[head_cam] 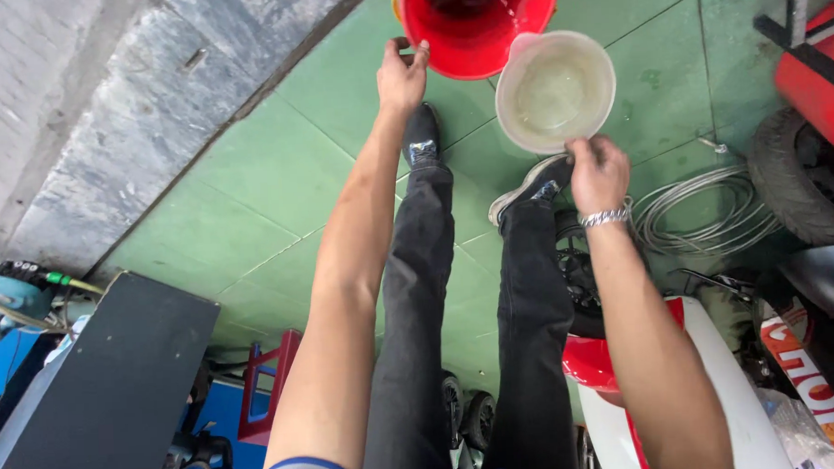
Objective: The person pours water from a jug into a red bucket and carries it through a garage. They then use a screwdriver to remove a screw from a black motorcycle part, likely a side mirror housing, and separate the components.
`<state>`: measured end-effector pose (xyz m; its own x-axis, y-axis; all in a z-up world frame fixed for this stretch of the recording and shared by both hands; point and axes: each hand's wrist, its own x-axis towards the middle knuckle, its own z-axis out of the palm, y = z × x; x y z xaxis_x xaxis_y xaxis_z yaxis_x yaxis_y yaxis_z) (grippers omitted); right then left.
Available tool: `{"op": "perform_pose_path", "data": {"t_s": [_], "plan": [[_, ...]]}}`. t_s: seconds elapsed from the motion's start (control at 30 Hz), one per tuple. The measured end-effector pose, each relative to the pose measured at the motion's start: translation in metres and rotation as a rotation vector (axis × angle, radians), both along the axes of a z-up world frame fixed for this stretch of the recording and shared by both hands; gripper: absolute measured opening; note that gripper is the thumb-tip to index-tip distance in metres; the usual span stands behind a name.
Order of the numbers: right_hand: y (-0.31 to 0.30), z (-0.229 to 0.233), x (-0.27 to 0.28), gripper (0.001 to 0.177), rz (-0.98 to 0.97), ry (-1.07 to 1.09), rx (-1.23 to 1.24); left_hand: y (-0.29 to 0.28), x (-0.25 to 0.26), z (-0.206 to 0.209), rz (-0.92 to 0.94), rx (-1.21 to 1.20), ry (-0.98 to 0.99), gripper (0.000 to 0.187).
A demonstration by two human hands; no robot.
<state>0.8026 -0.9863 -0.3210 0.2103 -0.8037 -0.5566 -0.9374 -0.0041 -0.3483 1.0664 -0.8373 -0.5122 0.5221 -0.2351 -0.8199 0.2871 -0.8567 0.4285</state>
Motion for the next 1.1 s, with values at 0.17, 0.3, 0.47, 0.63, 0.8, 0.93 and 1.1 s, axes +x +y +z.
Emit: {"op": "perform_pose_path", "data": {"t_s": [0.17,0.3,0.47,0.63,0.8,0.93,1.1], "plan": [[0.008,0.04,-0.005,0.024,-0.317,-0.105,0.225,-0.003,-0.017,-0.011,0.214,-0.172,0.008,0.02],[0.018,0.066,-0.019,0.023,-0.363,-0.143,0.243,-0.004,-0.026,0.068,0.16,-0.208,-0.082,0.019],[0.027,0.092,-0.023,0.019,-0.483,-0.241,0.302,0.008,0.015,0.112,0.605,-0.384,-0.003,0.026],[0.041,0.094,-0.047,0.031,-0.194,-0.066,0.231,0.071,0.008,0.118,0.418,-0.234,-0.189,0.023],[0.038,0.12,-0.044,0.032,-0.144,-0.075,0.255,0.066,0.025,0.14,0.519,-0.355,-0.279,0.017],[0.036,0.143,-0.029,0.031,-0.143,-0.091,0.251,0.096,0.012,0.159,0.659,-0.341,-0.27,0.018],[0.045,0.152,-0.033,0.032,-0.125,-0.082,0.258,0.102,0.02,0.16,0.659,-0.316,-0.24,0.016]]}}
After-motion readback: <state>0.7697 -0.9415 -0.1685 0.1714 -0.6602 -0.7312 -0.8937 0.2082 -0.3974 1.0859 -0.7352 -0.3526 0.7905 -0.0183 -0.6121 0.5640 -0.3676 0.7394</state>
